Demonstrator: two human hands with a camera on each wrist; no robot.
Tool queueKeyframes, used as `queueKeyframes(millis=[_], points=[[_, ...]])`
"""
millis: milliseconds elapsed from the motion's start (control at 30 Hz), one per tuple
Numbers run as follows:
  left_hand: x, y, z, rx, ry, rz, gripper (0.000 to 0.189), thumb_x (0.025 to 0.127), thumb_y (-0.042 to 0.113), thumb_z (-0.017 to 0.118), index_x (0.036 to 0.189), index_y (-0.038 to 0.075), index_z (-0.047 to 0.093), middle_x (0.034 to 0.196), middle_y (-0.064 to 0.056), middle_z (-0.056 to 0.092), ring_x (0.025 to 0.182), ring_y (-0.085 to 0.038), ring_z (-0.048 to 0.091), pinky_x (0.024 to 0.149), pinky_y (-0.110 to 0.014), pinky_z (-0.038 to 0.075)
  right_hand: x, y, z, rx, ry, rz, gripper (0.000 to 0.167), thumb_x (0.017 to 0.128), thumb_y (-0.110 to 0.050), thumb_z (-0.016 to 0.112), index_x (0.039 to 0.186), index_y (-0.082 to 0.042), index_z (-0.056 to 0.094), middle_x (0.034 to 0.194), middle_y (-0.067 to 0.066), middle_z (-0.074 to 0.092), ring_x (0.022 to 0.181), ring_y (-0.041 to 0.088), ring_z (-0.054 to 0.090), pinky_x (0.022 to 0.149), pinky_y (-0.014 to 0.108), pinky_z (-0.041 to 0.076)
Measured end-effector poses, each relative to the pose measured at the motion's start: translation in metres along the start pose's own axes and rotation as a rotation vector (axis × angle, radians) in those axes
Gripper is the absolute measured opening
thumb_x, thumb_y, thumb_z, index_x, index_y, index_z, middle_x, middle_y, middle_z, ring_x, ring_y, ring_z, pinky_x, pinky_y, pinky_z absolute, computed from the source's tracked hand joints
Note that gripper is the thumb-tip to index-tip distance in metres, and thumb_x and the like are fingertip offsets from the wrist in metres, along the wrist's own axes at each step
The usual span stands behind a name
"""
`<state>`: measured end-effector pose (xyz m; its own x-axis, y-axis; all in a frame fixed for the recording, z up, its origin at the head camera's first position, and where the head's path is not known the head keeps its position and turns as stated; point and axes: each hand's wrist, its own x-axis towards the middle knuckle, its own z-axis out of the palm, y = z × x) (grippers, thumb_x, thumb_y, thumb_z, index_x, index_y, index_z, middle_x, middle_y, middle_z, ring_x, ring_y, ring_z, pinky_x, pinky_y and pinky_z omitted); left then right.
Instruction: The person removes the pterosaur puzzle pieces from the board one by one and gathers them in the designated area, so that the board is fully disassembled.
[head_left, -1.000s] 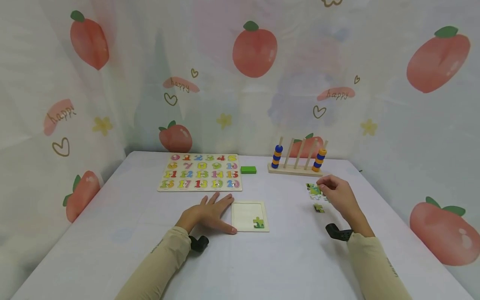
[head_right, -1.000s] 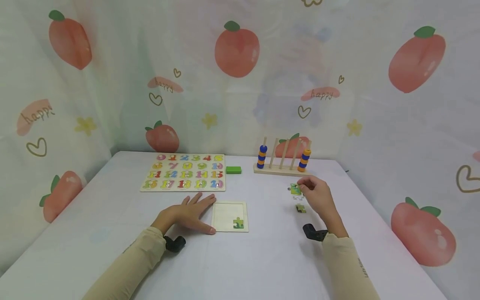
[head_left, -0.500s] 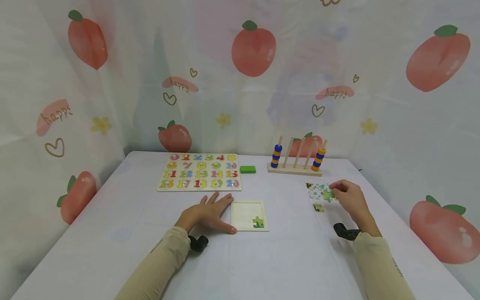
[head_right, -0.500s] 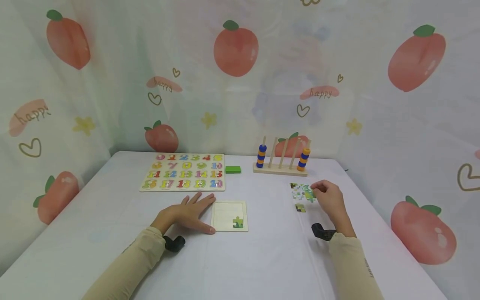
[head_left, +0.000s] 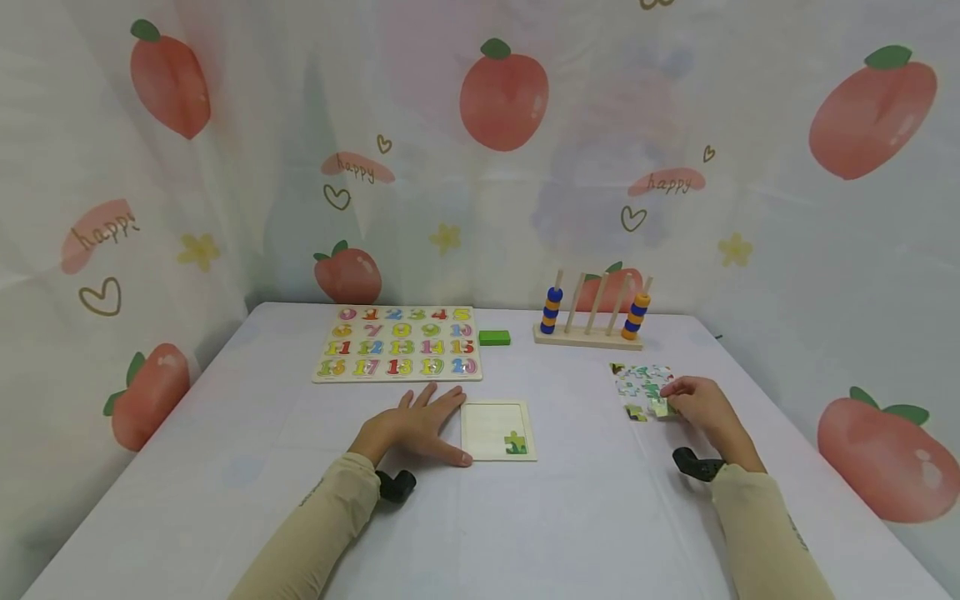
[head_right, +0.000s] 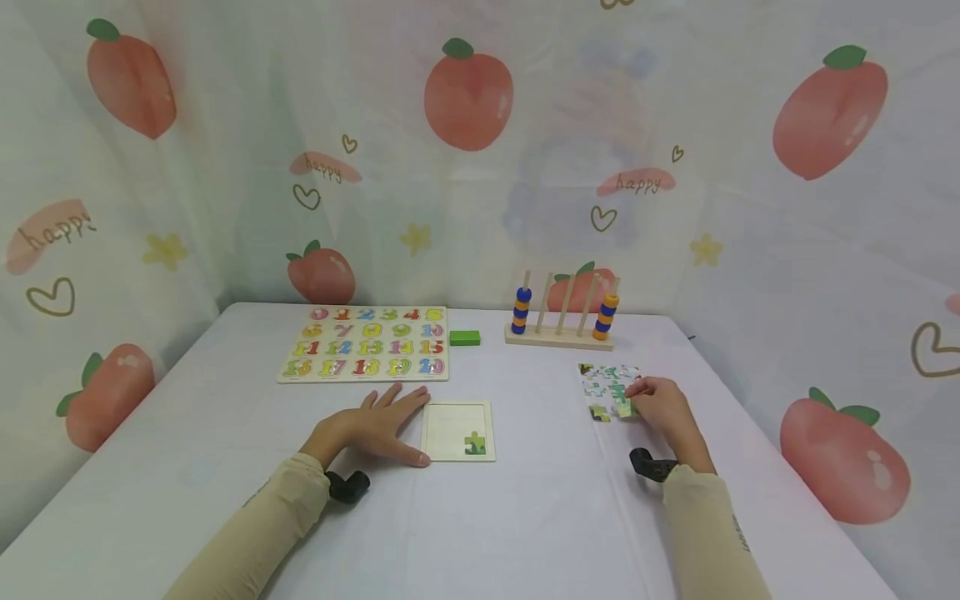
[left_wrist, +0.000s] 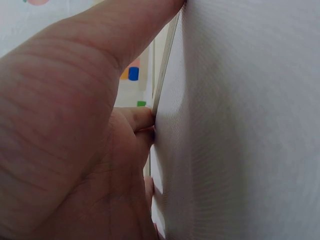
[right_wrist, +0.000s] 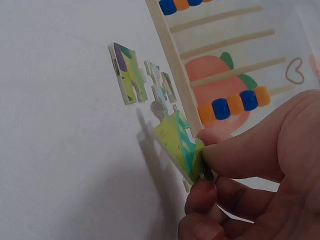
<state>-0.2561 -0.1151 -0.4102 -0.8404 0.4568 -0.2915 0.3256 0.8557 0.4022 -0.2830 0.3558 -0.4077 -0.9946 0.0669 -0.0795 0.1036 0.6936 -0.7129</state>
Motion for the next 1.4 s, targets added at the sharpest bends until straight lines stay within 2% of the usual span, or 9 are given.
queueKeyframes(millis=[267,567,833,1067,1267,1400], points=[[-0.002,0.000,-0.001,-0.006,0.012,-0.003,0.111,0.086,0.065,0.079,0.171,0.016,0.027,0.179,0.000,0.017,0.165,-0.033,0.002,0.130,-0.058,0.003,0.003,0.001,0.005,-0.025,-0.006,0.008,0.025,0.098,-0.002,0.052,0.114,0.011,0.066,0.108,0.021,0.062,0.095,0.032,0.054,0.072,0.035,0.046],[-0.001,-0.002,-0.002,-0.008,0.006,-0.002,0.111,0.086,0.066,0.079,0.172,0.017,0.027,0.179,0.000,0.016,0.165,-0.032,0.001,0.130,-0.058,0.001,0.005,-0.005,0.008,-0.031,0.012,0.043,0.022,0.097,0.000,0.051,0.110,0.010,0.065,0.108,0.022,0.062,0.095,0.033,0.054,0.073,0.036,0.044],[0.001,-0.005,-0.004,-0.003,0.009,-0.006,0.111,0.086,0.067,0.078,0.172,0.019,0.026,0.179,0.002,0.016,0.165,-0.032,0.000,0.130,-0.058,0.000,0.006,-0.010,0.007,-0.057,0.017,0.057,0.027,0.105,-0.008,0.052,0.120,0.012,0.062,0.115,0.027,0.060,0.099,0.036,0.053,0.075,0.038,0.046],[0.002,-0.005,-0.003,-0.004,0.005,-0.018,0.112,0.086,0.066,0.080,0.172,0.020,0.027,0.179,0.003,0.015,0.165,-0.031,-0.001,0.130,-0.057,-0.001,0.003,-0.024,0.009,-0.038,-0.002,0.013,0.037,0.111,-0.019,0.051,0.129,0.014,0.055,0.114,0.028,0.062,0.094,0.033,0.056,0.071,0.037,0.049],[0.007,-0.005,0.001,0.000,0.000,-0.005,0.112,0.086,0.067,0.079,0.172,0.019,0.025,0.180,0.003,0.014,0.165,-0.031,-0.002,0.130,-0.058,-0.001,0.000,-0.038,0.017,-0.011,-0.070,-0.043,0.044,0.114,-0.025,0.049,0.135,0.014,0.053,0.121,0.030,0.064,0.103,0.036,0.063,0.078,0.039,0.054],[0.009,-0.006,0.004,0.009,-0.005,-0.002,0.112,0.087,0.068,0.078,0.172,0.019,0.024,0.180,0.002,0.014,0.165,-0.031,-0.002,0.130,-0.060,-0.001,-0.002,-0.052,0.026,-0.008,-0.104,-0.111,0.042,0.114,-0.024,0.051,0.135,0.013,0.055,0.122,0.030,0.064,0.105,0.037,0.065,0.078,0.040,0.057]])
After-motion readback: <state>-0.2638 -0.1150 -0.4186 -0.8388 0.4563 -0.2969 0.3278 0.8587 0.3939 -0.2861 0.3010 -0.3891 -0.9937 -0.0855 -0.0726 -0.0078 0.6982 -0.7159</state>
